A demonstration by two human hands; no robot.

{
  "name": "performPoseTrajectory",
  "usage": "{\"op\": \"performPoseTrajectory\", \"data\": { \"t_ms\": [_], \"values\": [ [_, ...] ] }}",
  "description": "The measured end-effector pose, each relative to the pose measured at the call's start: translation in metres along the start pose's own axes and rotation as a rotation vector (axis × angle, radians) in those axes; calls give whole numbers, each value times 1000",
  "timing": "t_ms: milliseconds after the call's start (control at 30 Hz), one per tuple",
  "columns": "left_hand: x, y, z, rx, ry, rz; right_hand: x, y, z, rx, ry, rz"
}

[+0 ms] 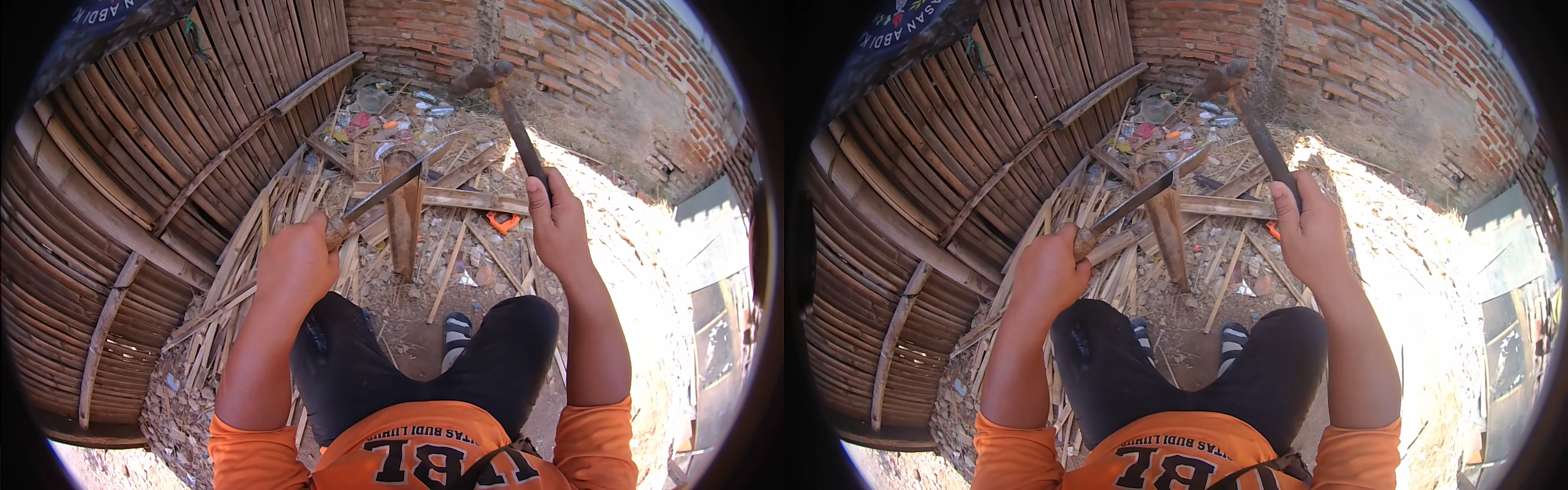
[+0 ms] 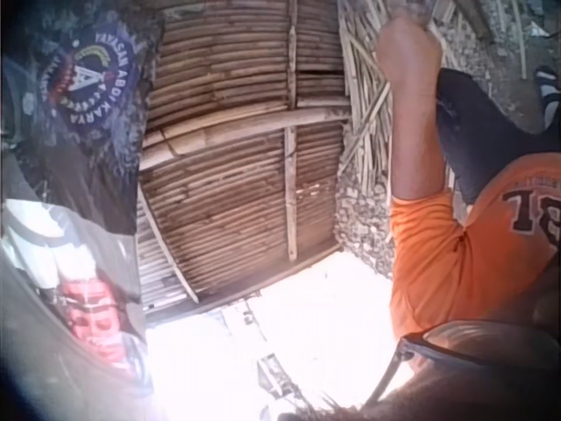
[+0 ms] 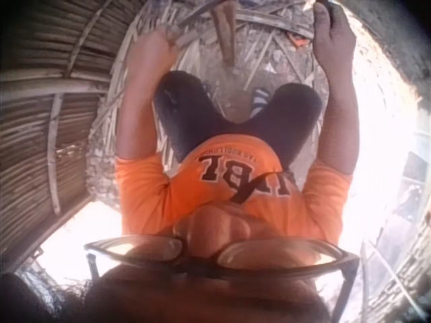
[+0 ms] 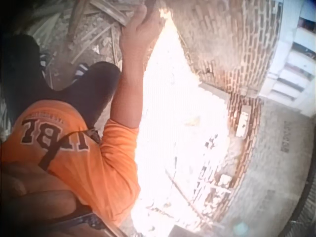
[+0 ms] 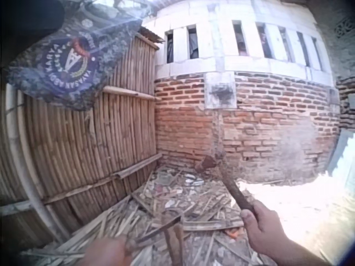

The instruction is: The person splits a piece of wood using a large knife and a hammer.

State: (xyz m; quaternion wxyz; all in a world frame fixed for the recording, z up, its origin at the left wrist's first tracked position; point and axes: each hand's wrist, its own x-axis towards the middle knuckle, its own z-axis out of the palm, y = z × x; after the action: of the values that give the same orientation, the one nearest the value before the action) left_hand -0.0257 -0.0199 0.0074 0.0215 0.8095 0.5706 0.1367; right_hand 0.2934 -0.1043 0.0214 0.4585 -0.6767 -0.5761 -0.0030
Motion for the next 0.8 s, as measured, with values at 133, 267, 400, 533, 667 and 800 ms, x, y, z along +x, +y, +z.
{"op": "performPoseTrajectory", "data": {
  "t_ms": [133,267,400,533,667,800],
  "values": [
    [0,2,-2,20,-6,7,-1,23,-2,-31,-241,62],
    [0,0,-2,27,-27,-5,12,1,-22,202,-103,85],
    [1,2,-2,19,-28,-11,-1,10,5,36,-15,-8],
    [2,3,-3,23,-48,-3,3,5,-6,-74,-285,77],
    [-1,2,-2,38,-50,-1,10,-14,-27,157,-111,49],
    [0,4,-4,34,-54,-23,-7,-4,-6,-33,-97,30]
  ]
}}
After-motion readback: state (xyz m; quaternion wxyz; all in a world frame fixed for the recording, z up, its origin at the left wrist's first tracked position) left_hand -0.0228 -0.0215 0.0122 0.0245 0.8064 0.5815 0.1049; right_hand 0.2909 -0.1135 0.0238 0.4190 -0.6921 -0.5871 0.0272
